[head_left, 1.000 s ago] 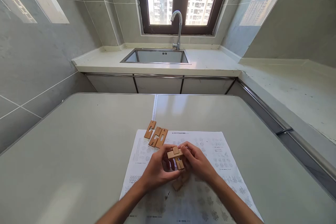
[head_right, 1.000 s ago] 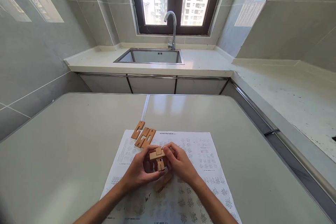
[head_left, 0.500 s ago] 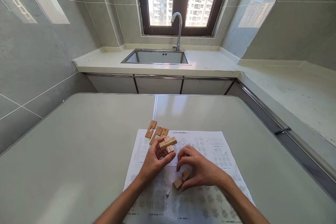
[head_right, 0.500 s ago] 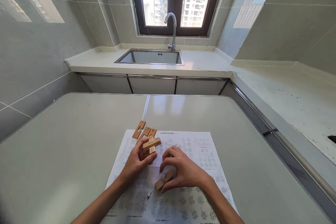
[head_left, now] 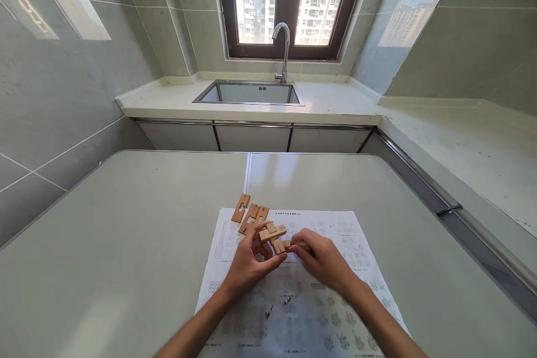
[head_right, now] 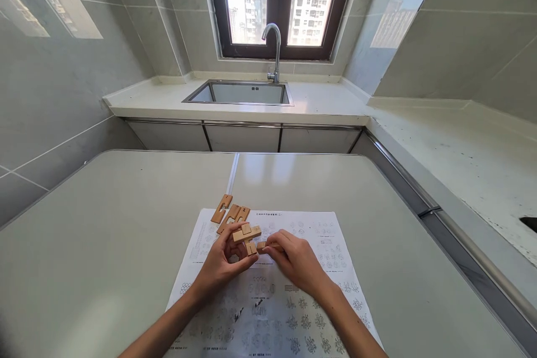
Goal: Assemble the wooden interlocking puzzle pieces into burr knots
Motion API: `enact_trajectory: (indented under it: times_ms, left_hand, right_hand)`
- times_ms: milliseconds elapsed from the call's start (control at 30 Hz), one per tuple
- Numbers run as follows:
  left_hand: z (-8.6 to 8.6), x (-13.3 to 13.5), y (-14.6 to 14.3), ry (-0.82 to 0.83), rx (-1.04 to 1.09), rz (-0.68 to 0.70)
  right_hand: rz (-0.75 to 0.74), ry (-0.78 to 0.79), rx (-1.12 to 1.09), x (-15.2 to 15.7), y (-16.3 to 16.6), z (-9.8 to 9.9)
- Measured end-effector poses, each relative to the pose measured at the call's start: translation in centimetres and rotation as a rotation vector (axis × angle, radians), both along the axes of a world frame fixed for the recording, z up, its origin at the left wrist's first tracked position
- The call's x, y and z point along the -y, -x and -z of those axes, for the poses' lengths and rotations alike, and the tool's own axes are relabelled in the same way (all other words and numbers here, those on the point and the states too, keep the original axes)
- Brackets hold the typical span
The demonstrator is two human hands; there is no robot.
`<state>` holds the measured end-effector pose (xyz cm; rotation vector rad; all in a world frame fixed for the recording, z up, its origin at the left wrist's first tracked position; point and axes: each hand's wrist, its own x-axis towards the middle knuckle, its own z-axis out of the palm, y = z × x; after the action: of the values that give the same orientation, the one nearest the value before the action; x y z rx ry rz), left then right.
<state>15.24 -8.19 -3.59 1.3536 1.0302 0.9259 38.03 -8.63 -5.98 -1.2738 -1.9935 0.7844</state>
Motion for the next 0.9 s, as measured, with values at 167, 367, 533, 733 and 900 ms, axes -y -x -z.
enact_trajectory:
  times_ms: [167,367,533,733,900]
  left_hand:
    - [0.0,0.1,-0.1,-0.036,-0.048,0.013]
    - [-0.1,0.2,-0.2,-0.071,-0.092,0.033]
    - [0.2,0.3,-0.2,-0.083,-0.113,0.037]
    - [0.3,0.3,-0.2,-0.090,-0.147,0.060]
    - [0.7,0.3,-0.1,-0.129,-0.222,0.083]
  right_hand:
    - [0.015,0.006,-0.033,0.1,0.2,-0.2]
    - [0.053,0.042,-0.037,0.1,0.0,0.7]
    - [0.031,-0.013,-0.103,0.2,0.1,0.7]
    - [0.057,0.018,-0.152,0.5,0.7,0.5]
    - [0.026,0.030,-0.170,0.6,0.9,0.6]
